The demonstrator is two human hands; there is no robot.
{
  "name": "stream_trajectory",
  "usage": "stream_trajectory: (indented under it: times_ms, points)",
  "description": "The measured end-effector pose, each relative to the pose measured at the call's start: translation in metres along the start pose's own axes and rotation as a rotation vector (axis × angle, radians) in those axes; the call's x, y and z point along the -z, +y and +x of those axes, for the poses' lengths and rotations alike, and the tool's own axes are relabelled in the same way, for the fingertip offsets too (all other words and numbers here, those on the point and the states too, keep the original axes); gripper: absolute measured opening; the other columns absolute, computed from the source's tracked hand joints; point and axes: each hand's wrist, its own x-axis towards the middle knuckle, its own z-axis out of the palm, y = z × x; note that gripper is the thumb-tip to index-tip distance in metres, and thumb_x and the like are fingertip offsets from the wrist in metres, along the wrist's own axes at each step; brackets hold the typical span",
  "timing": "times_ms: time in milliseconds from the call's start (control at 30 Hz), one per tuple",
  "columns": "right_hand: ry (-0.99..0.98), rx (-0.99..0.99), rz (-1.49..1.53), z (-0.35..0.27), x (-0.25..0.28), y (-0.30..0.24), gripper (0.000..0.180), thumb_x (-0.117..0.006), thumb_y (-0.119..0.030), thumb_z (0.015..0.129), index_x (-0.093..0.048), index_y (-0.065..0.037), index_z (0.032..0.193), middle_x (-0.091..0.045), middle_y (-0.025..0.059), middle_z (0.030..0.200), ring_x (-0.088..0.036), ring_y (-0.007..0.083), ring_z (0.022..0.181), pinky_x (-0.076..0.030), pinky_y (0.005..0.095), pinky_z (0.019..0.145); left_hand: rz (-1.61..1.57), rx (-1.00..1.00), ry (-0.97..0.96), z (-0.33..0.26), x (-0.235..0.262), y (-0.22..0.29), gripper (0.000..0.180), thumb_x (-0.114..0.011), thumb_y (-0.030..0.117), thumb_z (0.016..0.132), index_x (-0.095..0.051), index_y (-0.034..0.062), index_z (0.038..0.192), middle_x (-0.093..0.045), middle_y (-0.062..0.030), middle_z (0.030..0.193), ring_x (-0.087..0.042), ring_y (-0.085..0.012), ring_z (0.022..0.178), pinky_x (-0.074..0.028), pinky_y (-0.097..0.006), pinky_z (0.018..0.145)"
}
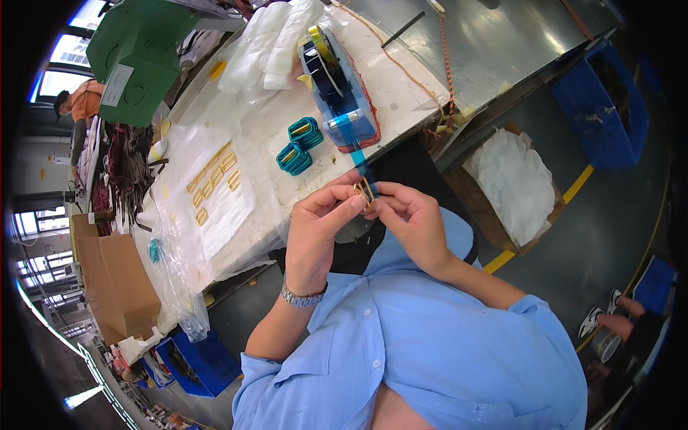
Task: Applying protective blue tape to gold-colored metal buckles at a workbench.
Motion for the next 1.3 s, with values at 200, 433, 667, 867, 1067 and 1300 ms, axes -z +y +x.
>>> stream_trajectory:
  times_ms: [200,433,667,867,1067,1300]
  points:
    - [-0.024,0.011,-0.046,0.000,0.002,-0.005,0.026,-0.065,-0.001,0.108,-0.071,0.010,0.131,-0.083,0.0119,0.108,-0.078,0.0132,0.100,-0.062,0.0277,0.092,0.056,0.036,0.020,0.007,0.002,-0.001,0.012,-0.080,0.009,0.100,-0.080,-0.0009,0.108,-0.080,-0.0123,0.109,-0.065,-0.0225,0.134,-0.047,-0.036,0.113]
    - [-0.096,-0.114,0.230,0.005,0.008,-0.009,0.028,-0.061,-0.011,0.113,-0.068,0.010,0.131,-0.081,0.0189,0.113,-0.080,0.0237,0.106,-0.065,0.0369,0.096,0.025,0.080,0.032,0.014,-0.004,0.005,0.015,-0.078,0.010,0.103,-0.079,-0.0041,0.109,-0.081,-0.0104,0.113,-0.072,-0.0117,0.097,-0.057,-0.028,0.093]
    - [-0.130,-0.373,0.558,0.019,0.014,0.003,0.025,-0.063,-0.018,0.113,-0.068,0.005,0.120,-0.079,0.0235,0.115,-0.081,0.0304,0.105,-0.067,0.0435,0.098,0.036,0.061,-0.007,0.020,-0.003,0.002,0.015,-0.075,0.011,0.105,-0.078,-0.0034,0.108,-0.080,-0.0135,0.121,-0.073,-0.0128,0.102,-0.058,-0.028,0.095]
    - [-0.131,-0.377,0.489,0.017,0.017,-0.003,0.026,-0.065,-0.018,0.112,-0.068,0.007,0.120,-0.079,0.0241,0.115,-0.081,0.0302,0.105,-0.067,0.0431,0.097,-0.077,-0.007,0.049,0.022,-0.006,-0.005,0.022,-0.070,0.017,0.110,-0.078,-0.0033,0.112,-0.080,-0.0102,0.118,-0.072,-0.0113,0.099,-0.057,-0.027,0.092]
    - [-0.128,-0.385,0.502,0.013,0.017,-0.005,0.027,-0.065,-0.018,0.112,-0.067,0.007,0.121,-0.078,0.0240,0.116,-0.080,0.0295,0.106,-0.067,0.0432,0.098,0.089,0.039,-0.056,0.029,-0.003,-0.014,0.021,-0.070,0.016,0.109,-0.080,-0.0024,0.112,-0.080,-0.0045,0.106,-0.070,-0.0084,0.095,-0.056,-0.024,0.087]
    - [-0.099,-0.433,0.567,0.007,0.010,-0.015,0.029,-0.063,-0.015,0.112,-0.061,0.006,0.132,-0.078,0.0244,0.116,-0.080,0.0292,0.109,-0.066,0.0434,0.101,0.029,0.100,-0.010,0.030,-0.002,-0.020,0.020,-0.068,0.015,0.108,-0.080,-0.0011,0.106,-0.077,-0.0015,0.096,-0.067,-0.0049,0.084,-0.053,-0.021,0.076]
